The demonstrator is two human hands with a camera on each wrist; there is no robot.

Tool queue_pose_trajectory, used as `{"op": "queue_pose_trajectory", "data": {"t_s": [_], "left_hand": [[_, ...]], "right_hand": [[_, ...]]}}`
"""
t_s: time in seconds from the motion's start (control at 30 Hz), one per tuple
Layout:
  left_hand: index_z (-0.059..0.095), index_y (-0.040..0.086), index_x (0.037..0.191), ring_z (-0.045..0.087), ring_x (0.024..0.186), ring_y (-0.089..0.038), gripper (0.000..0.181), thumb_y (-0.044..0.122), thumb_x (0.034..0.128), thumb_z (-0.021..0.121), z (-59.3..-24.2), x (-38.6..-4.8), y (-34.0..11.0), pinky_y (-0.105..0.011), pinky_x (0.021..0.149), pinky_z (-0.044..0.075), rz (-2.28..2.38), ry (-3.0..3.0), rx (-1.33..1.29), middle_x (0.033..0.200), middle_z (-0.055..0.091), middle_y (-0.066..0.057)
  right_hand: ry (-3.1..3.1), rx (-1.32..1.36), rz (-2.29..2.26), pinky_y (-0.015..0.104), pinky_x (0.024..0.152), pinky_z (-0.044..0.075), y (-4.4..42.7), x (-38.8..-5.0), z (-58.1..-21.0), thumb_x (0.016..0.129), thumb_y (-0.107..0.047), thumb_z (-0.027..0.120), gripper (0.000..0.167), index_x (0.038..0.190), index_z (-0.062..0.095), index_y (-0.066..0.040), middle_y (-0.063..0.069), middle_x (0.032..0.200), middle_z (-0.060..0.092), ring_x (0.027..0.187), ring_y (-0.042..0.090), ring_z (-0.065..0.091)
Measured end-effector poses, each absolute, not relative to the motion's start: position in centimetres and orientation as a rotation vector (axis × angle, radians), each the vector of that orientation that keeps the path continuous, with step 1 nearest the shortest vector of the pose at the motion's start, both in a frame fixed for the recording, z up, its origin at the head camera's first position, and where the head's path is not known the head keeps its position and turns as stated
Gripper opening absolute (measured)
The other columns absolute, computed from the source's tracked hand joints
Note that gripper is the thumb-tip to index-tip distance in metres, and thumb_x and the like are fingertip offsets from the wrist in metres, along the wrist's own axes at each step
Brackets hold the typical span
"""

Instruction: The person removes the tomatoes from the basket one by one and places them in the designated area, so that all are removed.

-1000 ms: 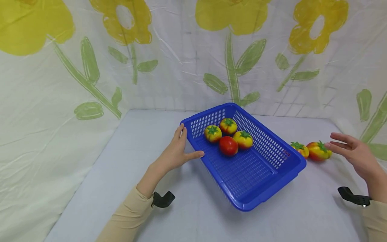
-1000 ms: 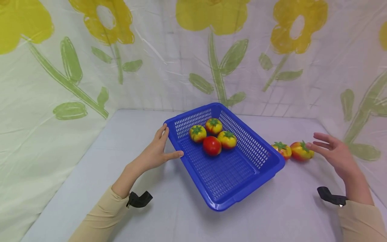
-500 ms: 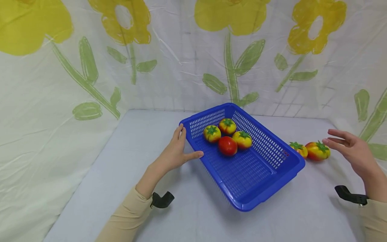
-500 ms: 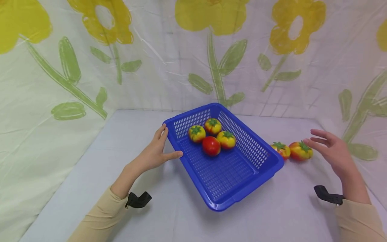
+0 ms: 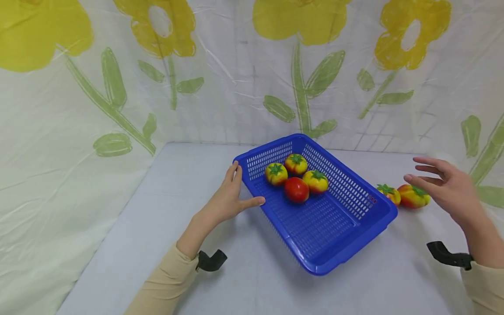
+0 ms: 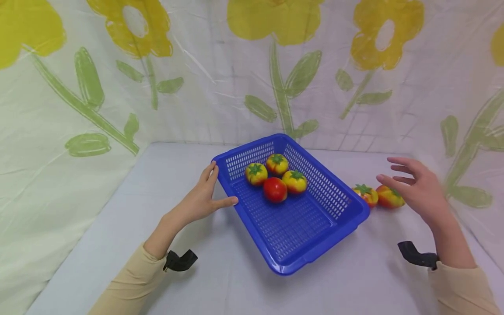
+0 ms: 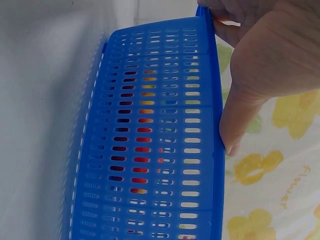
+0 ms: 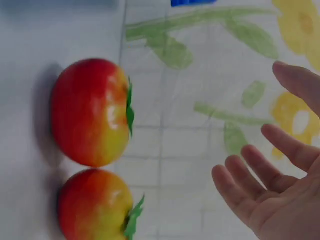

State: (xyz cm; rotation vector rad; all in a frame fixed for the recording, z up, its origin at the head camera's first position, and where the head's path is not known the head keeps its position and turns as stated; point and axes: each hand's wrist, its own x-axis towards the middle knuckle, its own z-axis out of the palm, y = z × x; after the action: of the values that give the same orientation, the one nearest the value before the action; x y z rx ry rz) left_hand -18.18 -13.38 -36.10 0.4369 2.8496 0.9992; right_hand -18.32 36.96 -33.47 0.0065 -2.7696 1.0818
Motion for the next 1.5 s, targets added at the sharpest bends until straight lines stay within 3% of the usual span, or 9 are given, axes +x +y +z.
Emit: {"op": "queue_pose_trajectory", "data": {"t_s": [0.1,0.2,0.33,0.6,0.93,1.17,1.5], "left_hand": [[0.002,-0.001,0.155,0.008,0.147,-0.03,0.119,0.068,0.0809,0.065,-36.2,-18.2,-13.3,-0.043,0.112,0.024,0.995,2.853,0.437,0.162,-0.01,-0.013],[0.002,-0.002,0.155,0.008,0.147,-0.03,0.12,0.069,0.0803,0.065,-36.2,-18.2,-13.3,-0.043,0.113,0.023,1.003,2.85,0.444,0.162,-0.01,-0.013],[0.003,-0.003,0.155,0.009,0.147,-0.031,0.121,0.069,0.0798,0.065,-36.1,-18.2,-13.3,-0.045,0.112,0.024,1.012,2.855,0.459,0.162,-0.009,-0.014],[0.003,-0.003,0.155,0.009,0.147,-0.032,0.121,0.07,0.0796,0.064,-36.1,-18.3,-13.6,-0.046,0.112,0.025,1.005,2.859,0.462,0.162,-0.009,-0.015],[0.003,-0.003,0.155,0.009,0.147,-0.033,0.121,0.069,0.0801,0.064,-36.2,-18.4,-13.6,-0.047,0.111,0.026,1.002,2.858,0.467,0.162,-0.009,-0.015],[0.002,-0.001,0.156,0.012,0.146,-0.035,0.122,0.07,0.0791,0.065,-36.2,-18.4,-13.6,-0.049,0.11,0.028,1.025,2.842,0.45,0.162,-0.01,-0.015],[-0.003,0.002,0.156,0.012,0.146,-0.035,0.122,0.068,0.0801,0.066,-36.4,-18.4,-13.6,-0.049,0.11,0.028,1.068,2.804,0.448,0.162,-0.015,-0.012]], "right_hand": [[-2.731,0.133,1.105,0.004,0.069,0.042,35.2,-17.8,-32.6,0.093,-0.033,0.07,0.062,0.148,0.046,-0.018,0.019,0.139,0.045,0.107,0.013,0.059],[-2.734,0.281,1.12,0.005,0.073,0.044,33.5,-17.7,-31.5,0.093,-0.025,0.071,0.057,0.145,0.049,-0.017,0.013,0.136,0.048,0.098,-0.008,0.053],[-2.775,0.436,1.091,0.01,0.074,0.048,31.1,-18.0,-29.7,0.092,-0.023,0.073,0.056,0.143,0.05,-0.021,0.006,0.136,0.051,0.101,-0.004,0.055],[-2.762,0.641,1.189,0.016,0.079,0.051,25.5,-20.5,-27.5,0.09,-0.026,0.075,0.05,0.136,0.057,-0.019,0.001,0.131,0.057,0.111,0.02,0.059],[-2.755,0.805,1.461,0.032,0.088,0.052,19.5,-24.7,-27.9,0.087,-0.027,0.078,0.043,0.126,0.066,-0.012,0.003,0.125,0.062,0.114,0.022,0.059],[-2.831,0.789,1.414,0.041,0.089,0.051,17.0,-27.2,-28.5,0.087,-0.035,0.077,0.043,0.122,0.067,-0.014,0.0,0.121,0.062,0.109,0.019,0.06],[-2.859,0.729,1.562,0.042,0.09,0.05,15.6,-30.1,-31.0,0.086,-0.017,0.079,0.042,0.123,0.065,-0.003,0.016,0.121,0.063,0.103,0.026,0.063]]}}
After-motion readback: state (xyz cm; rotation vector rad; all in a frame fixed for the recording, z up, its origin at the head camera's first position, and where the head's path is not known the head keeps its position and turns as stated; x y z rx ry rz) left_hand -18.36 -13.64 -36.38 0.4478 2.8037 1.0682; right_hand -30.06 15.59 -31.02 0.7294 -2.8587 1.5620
